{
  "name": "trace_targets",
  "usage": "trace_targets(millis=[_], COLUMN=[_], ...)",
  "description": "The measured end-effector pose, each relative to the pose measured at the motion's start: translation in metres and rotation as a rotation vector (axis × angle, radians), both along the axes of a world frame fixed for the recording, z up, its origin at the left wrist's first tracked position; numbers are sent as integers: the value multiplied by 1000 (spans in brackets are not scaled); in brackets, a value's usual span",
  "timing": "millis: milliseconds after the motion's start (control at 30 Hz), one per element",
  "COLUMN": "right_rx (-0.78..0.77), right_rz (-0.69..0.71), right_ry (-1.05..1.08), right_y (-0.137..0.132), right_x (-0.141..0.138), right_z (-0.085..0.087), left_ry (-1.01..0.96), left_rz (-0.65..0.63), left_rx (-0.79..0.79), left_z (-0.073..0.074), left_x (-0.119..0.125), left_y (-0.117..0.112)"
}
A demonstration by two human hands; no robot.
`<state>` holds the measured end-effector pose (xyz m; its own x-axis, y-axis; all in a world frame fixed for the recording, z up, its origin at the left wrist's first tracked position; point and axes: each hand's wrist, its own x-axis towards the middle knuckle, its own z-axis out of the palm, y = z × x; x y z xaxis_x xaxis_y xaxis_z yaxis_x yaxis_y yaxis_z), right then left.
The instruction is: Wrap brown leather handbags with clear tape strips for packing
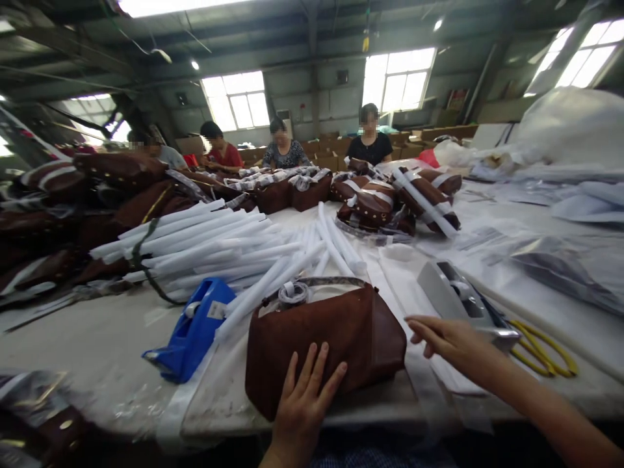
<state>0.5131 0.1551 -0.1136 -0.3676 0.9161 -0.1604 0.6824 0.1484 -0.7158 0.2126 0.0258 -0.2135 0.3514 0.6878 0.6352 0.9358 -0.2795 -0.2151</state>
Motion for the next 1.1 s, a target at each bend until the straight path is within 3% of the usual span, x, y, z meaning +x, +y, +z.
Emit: trace_targets(millis=[100,167,233,300,400,500,567,700,867,967,1100], right_rx=[390,541,632,746,818,854,880,943,1022,859,594], right_rz=[-13,124,305,465,561,613,626,571,376,308,300], right_ry=[-13,15,-42,-244,-373,-445,-498,-576,-524,-371,-179], right_y=[41,73,107,138,171,183,183,177,173,153,86], right_x=[-27,-65,-109,-152,-206,-237,-243,-212,-103,-22,56], right_z=[19,23,20,15,7,4,6,24,53,61,61], left_ry=[-9,-13,-28,-47,-60,-48,-42,-62,-57,-62,-24], left_rz=[3,-5,-2,3,-12,-27,-29,-34,-63,-77,-107], left_rx=[34,63,78,93,141,197,233,221,13,-246,-457], left_z=[-4,-5,-6,-6,-6,-8,-10,-9,8,28,52], left_x=[1,1,1,1,1,0,-1,-2,-7,-11,-17], left_y=[1,2,2,3,5,8,11,12,4,-1,2])
